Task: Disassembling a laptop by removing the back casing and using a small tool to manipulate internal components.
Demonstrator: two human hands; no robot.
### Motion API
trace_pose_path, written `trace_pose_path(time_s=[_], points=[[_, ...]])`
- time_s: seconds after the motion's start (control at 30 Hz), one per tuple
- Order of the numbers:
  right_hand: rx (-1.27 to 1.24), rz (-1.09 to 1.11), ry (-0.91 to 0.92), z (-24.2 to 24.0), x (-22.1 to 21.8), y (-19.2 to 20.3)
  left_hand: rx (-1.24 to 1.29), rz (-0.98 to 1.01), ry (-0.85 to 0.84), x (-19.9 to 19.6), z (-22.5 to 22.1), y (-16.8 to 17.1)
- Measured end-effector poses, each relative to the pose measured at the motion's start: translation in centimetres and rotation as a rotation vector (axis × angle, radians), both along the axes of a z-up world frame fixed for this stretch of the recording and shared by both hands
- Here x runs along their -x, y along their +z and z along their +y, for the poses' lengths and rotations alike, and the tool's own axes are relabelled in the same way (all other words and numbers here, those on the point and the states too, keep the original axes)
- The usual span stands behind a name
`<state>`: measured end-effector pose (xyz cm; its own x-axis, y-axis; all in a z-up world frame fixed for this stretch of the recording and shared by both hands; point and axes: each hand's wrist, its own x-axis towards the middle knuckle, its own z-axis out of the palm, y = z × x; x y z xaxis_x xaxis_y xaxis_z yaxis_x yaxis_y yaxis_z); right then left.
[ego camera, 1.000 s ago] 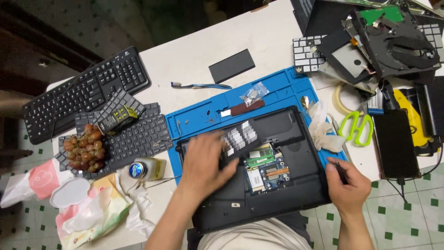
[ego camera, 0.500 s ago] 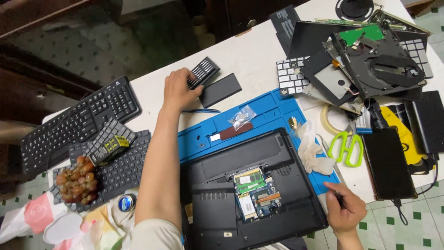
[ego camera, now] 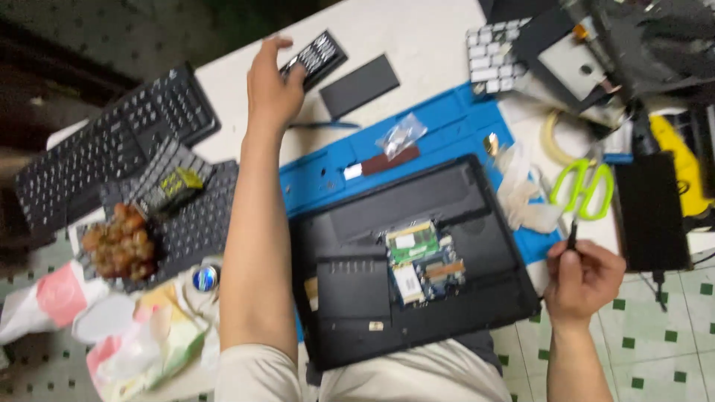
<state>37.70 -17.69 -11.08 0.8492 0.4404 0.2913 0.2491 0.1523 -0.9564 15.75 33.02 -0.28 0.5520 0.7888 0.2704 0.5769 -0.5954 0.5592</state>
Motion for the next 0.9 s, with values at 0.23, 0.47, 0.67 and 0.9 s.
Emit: trace_pose_path(time_s=[0.23, 0.47, 0.67, 0.9], points=[[0.064, -0.094, -0.009, 0.7, -0.4, 1.7, 0.061, -0.056, -0.144, 5.1, -15.1, 10.3], [0.017, 0.027, 0.081, -0.7, 1.9, 4.2, 0.244, 0.273, -0.26, 14.2, -28.8, 7.2], [0.138, -0.337, 0.187, -0.4, 5.8, 7.3, 0.275, 0.257, -0.157, 17.3, -32.2, 5.3], [0.284, -0.508, 0.294, -0.3, 9.3, 9.0, 0.25, 0.1, -0.114, 19.5, -34.3, 4.4]])
